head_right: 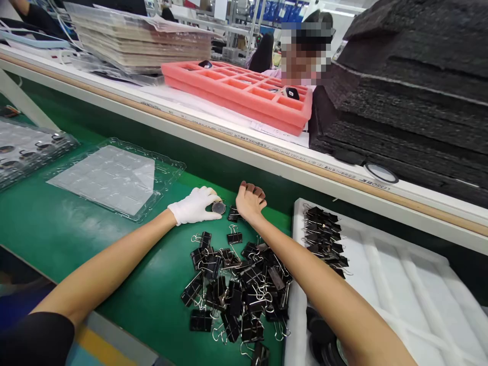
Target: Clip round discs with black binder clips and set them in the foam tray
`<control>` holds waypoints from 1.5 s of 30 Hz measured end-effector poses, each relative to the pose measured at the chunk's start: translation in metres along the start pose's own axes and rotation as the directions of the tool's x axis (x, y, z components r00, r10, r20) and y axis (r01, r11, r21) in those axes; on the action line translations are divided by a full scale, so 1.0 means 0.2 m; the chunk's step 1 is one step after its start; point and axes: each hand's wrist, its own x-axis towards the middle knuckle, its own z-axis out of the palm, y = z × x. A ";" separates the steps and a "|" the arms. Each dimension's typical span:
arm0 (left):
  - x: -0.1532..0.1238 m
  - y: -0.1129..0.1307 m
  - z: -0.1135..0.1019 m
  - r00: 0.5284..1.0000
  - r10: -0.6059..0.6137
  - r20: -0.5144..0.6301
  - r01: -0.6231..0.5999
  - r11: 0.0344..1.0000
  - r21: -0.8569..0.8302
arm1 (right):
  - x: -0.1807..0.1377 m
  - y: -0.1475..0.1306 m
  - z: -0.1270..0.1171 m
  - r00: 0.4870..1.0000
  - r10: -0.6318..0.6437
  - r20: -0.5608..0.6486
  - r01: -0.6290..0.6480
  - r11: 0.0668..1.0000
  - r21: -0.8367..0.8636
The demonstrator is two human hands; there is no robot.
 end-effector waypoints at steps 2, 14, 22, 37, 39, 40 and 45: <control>0.01 0.01 0.00 1.000 0.008 0.011 -0.008 1.000 -0.007 | 0.00 0.02 0.01 1.000 0.006 0.001 -0.006 1.000 0.001; 0.07 0.05 0.02 0.997 0.066 0.027 -0.066 0.998 -0.002 | -0.02 0.03 0.00 0.998 0.055 0.013 -0.055 0.998 0.019; 0.08 0.07 0.03 0.996 0.089 0.024 -0.090 0.996 0.011 | -0.01 0.04 0.00 0.998 0.060 0.004 -0.060 0.998 -0.015; 0.09 0.08 0.06 0.996 0.085 0.011 -0.085 0.996 -0.008 | -0.02 0.04 0.00 0.997 0.075 -0.005 -0.075 0.997 -0.003; 0.09 0.08 0.05 0.996 0.088 0.009 -0.088 0.996 -0.011 | -0.02 0.04 0.01 0.998 0.068 -0.021 -0.068 0.998 -0.005; 0.09 0.08 0.05 0.996 0.090 0.003 -0.090 0.996 -0.009 | -0.02 0.04 0.02 0.998 0.060 -0.024 -0.061 0.998 -0.007; 0.07 0.09 0.03 0.996 0.087 -0.035 -0.088 0.996 -0.010 | -0.04 -0.03 -0.07 1.000 -0.029 -0.008 0.029 0.999 -0.027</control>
